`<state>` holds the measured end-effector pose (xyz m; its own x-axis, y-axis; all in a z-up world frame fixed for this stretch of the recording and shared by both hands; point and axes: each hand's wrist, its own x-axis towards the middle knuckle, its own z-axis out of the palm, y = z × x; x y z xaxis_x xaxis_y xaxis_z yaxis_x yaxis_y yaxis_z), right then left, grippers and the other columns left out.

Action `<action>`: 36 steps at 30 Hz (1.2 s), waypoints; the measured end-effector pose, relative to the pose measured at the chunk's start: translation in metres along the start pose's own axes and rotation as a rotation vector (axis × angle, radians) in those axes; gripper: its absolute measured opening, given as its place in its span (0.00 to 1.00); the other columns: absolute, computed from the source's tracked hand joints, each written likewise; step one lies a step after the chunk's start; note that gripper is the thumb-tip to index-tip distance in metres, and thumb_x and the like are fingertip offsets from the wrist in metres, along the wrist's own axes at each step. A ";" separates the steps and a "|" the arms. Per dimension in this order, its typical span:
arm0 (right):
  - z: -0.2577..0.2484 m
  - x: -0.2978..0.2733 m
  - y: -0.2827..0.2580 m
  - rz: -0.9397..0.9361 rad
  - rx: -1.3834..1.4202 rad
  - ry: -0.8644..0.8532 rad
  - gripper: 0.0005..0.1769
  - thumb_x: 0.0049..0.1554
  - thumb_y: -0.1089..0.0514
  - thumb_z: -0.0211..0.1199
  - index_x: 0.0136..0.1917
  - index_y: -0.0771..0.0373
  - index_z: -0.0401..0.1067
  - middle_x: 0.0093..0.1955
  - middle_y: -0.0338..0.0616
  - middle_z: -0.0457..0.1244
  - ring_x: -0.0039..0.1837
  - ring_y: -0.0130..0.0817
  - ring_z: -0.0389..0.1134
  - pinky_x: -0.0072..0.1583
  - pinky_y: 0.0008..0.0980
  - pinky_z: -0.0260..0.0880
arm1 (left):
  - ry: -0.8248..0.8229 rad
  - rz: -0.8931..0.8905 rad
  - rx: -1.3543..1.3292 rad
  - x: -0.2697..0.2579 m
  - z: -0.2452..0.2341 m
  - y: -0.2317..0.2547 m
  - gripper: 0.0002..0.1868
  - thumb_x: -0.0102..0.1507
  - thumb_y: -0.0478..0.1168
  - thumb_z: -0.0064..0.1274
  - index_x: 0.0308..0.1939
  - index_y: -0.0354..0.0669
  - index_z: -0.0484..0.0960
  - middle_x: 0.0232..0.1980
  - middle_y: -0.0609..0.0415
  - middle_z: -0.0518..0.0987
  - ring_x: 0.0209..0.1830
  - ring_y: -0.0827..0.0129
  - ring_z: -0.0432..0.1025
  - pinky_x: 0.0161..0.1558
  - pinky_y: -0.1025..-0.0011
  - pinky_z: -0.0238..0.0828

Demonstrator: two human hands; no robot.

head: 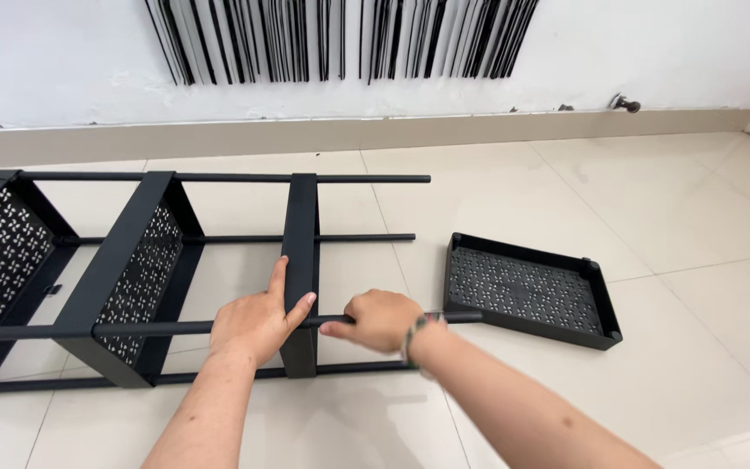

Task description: The person disassembles a black metal shelving unit by hand. They remove the top tray, then detach the vertical side panels and horizontal support bars, placing the parts on the floor.

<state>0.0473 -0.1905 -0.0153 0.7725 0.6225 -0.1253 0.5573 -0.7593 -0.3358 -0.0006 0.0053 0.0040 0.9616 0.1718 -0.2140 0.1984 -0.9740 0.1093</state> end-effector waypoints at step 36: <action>-0.015 -0.019 -0.006 -0.042 0.078 0.172 0.19 0.50 0.43 0.73 0.38 0.60 0.73 0.30 0.41 0.65 0.35 0.38 0.67 0.38 0.35 0.64 | 0.026 0.029 0.001 0.000 0.002 0.000 0.47 0.66 0.72 0.26 0.83 0.56 0.37 0.33 0.57 0.85 0.35 0.63 0.80 0.38 0.62 0.79</action>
<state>0.0342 -0.2007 0.0035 0.7934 0.6066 0.0499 0.5703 -0.7122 -0.4094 -0.0010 0.0054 0.0018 0.9715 0.1472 -0.1857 0.1701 -0.9788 0.1137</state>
